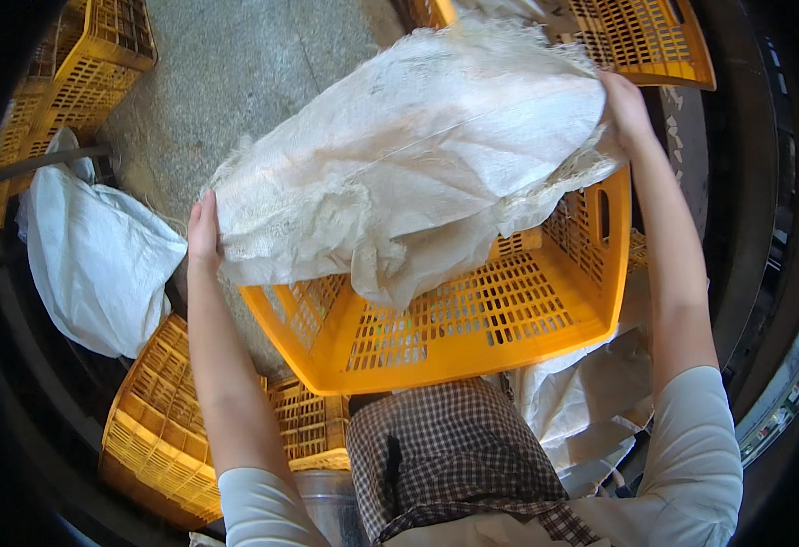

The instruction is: The person repeatedly picks up white cloth items from yellow plastic baskets, unfolds them, and folds them by hand. The person then walks to a shelf, picks up a yellow detergent bottle, and places it on a metal table before returning to fold more cloth items.

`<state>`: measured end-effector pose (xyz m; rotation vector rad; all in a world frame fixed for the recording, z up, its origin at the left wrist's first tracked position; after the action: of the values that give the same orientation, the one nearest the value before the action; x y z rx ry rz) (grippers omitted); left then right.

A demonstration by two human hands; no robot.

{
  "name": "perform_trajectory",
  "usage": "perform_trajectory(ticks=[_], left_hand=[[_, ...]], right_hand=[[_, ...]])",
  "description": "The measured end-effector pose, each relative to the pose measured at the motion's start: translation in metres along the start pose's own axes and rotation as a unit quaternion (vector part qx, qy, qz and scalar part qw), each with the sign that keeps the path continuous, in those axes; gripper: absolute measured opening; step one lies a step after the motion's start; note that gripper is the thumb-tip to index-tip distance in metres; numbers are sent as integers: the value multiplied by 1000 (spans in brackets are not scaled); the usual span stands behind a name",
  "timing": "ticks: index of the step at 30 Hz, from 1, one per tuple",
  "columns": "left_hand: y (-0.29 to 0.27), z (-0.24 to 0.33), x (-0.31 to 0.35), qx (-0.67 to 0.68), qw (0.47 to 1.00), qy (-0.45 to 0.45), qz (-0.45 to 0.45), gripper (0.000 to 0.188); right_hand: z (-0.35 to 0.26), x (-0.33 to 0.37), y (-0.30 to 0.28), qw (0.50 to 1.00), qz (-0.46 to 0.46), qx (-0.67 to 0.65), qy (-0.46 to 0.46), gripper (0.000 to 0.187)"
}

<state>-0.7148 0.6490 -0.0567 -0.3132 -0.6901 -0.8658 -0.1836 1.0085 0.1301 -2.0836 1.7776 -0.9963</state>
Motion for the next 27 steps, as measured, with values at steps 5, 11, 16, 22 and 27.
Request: perform_trajectory(ticks=[5, 11, 16, 22, 27], left_hand=[[11, -13, 6, -46, 998, -42, -5, 47], [-15, -44, 28, 121, 984, -113, -69, 73], [-50, -115, 54, 69, 983, -170, -14, 48], [-70, -83, 91, -202, 935, 4, 292, 39], [36, 11, 124, -343, 881, 321, 59, 38]], right_hand=[[38, 12, -33, 961, -51, -121, 242, 30], [102, 17, -51, 892, -240, -303, 236, 33], [174, -19, -57, 924, -186, -277, 189, 34], [159, 60, -120, 973, 82, -196, 89, 30], [57, 175, -52, 979, -75, 129, -140, 21]])
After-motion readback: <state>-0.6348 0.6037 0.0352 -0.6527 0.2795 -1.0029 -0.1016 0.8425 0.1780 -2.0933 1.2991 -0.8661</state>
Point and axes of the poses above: each hand's wrist, its own x-axis away from the middle knuckle, its own y-axis out of the palm, z = x × y, the point moved 2 cm from there along -x, towards the middle knuckle, and after that the axes turned 5 degrees about -z, right-handed, at the moved point
